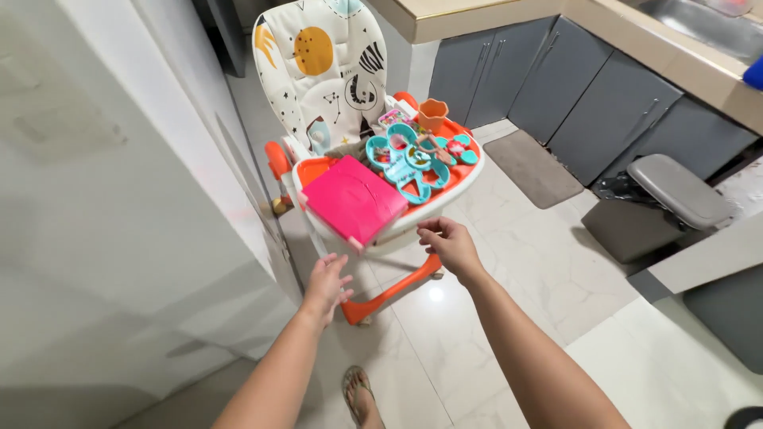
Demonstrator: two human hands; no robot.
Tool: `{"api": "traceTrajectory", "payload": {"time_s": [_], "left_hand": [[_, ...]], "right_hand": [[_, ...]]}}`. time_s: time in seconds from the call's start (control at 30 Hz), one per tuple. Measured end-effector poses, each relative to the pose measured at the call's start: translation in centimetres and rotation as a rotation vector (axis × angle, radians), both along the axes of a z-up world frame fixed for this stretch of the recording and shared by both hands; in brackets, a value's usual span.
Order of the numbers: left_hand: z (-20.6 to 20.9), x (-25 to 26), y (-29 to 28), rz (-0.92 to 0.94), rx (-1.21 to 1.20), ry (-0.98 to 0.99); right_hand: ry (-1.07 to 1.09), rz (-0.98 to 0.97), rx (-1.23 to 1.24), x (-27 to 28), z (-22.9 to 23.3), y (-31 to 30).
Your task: Assembling and disassembling gear-shaped plastic toy blocks.
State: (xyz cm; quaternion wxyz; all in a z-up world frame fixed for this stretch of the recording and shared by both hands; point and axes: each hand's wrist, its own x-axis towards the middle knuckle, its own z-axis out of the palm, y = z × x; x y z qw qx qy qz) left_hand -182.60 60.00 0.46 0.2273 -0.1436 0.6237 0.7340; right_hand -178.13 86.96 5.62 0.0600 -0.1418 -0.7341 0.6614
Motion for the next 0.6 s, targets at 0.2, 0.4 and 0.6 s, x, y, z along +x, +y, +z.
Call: {"api": "traceTrajectory", "payload": {"time_s": [0.2, 0.4, 0.6], "left_hand": [[-1.7, -11.4, 1.5, -0.095, 0.110, -0.187], [4.5, -11.8, 3.6, 0.123, -0.149, -0.152], [4.3, -15.0, 1.6, 0.165, 0.199, 0.122]], "right_hand": [[0.123, 0.067, 0.781, -12.6, 0.5, 0.3], [-0.039, 0.143, 0.932, -15.3, 0.4, -1.1], [0.102, 0.013, 0.491, -16.9, -1.9, 2.6]]}}
